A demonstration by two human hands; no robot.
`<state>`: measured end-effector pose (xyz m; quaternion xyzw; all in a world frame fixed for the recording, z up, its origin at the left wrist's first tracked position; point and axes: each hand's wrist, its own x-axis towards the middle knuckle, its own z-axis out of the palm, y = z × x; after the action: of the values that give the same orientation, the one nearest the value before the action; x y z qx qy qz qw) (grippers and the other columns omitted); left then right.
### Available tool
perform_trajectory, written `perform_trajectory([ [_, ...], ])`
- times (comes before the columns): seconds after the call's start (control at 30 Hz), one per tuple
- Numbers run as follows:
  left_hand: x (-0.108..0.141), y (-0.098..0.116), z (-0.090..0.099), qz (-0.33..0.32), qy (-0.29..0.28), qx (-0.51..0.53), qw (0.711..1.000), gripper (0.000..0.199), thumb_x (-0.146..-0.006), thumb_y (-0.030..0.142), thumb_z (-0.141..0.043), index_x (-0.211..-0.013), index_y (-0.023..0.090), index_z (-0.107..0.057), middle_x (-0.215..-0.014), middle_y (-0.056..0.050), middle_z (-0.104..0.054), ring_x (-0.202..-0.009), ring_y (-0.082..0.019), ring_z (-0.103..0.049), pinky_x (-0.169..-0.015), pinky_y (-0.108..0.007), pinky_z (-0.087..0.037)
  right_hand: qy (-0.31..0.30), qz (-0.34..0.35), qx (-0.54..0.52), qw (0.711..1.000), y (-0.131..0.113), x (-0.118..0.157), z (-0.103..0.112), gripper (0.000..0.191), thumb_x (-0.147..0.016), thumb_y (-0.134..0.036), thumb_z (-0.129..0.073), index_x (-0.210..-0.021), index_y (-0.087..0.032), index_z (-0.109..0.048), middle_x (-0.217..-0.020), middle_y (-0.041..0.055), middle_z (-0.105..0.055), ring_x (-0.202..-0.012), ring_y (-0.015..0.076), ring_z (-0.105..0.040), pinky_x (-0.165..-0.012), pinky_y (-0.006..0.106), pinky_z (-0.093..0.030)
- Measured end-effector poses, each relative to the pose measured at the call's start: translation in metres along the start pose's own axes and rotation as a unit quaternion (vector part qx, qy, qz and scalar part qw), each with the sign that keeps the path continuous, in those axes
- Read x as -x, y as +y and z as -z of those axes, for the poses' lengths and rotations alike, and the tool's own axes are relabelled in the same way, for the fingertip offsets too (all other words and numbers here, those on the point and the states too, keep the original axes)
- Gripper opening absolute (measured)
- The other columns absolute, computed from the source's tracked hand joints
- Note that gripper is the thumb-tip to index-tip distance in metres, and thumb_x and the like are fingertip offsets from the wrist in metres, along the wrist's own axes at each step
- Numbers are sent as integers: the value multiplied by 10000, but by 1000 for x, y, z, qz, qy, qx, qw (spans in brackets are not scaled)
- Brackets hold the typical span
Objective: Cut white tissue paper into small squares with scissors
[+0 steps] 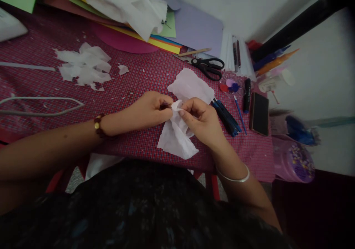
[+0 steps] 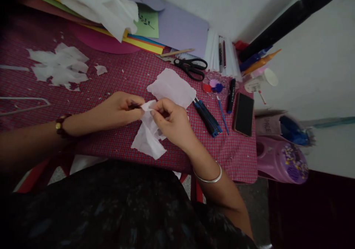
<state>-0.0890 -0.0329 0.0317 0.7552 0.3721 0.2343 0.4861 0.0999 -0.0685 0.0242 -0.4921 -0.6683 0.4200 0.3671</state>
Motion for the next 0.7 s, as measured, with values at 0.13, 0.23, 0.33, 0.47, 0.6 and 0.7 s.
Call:
perform_trajectory([
  [0.13,-1,0,1,-4,10,0,1000,163,-748,176,-498,-585,167,-497,-522,55,-404,-502,-75,-366,-475,-206,-270,11,-2,2,1000,0,-1,1,107,-854,-244,-608,-772,-215,-544,-662,-51,-534,-589,91,-468,-527,244,-347],
  [0.23,-1,1,-1,-25,1,1,1000,194,-771,190,-510,-580,169,-481,-531,52,-410,-511,-75,-375,-480,-202,-281,9,19,7,1000,-1,0,0,95,-851,-252,-627,-803,-217,-553,-696,-44,-561,-621,101,-506,-565,251,-388],
  [0.33,0,3,-2,-47,-10,4,999,229,-794,204,-510,-575,172,-450,-541,51,-400,-522,-76,-370,-482,-198,-285,12,57,37,998,-2,0,0,103,-852,-236,-626,-786,-218,-550,-710,-37,-574,-645,111,-523,-604,265,-409],
  [0.47,1,5,-2,-46,-12,-10,999,197,-785,178,-489,-590,174,-463,-547,48,-404,-525,-80,-368,-479,-201,-277,49,78,120,988,1,1,1,106,-835,-173,-600,-756,-222,-549,-698,-36,-573,-638,121,-516,-622,282,-406],
  [0.6,0,6,0,-37,-8,-14,999,193,-761,170,-486,-571,175,-457,-530,52,-384,-511,-80,-349,-485,-210,-281,78,86,153,981,4,1,2,111,-813,-143,-595,-753,-225,-550,-702,-35,-577,-628,124,-509,-624,288,-407],
  [0.7,-1,7,0,-35,-7,-7,999,185,-761,173,-486,-576,172,-474,-524,54,-386,-505,-76,-346,-486,-207,-282,93,83,160,979,3,1,2,119,-810,-139,-597,-745,-226,-549,-698,-35,-575,-627,124,-505,-625,290,-406],
])
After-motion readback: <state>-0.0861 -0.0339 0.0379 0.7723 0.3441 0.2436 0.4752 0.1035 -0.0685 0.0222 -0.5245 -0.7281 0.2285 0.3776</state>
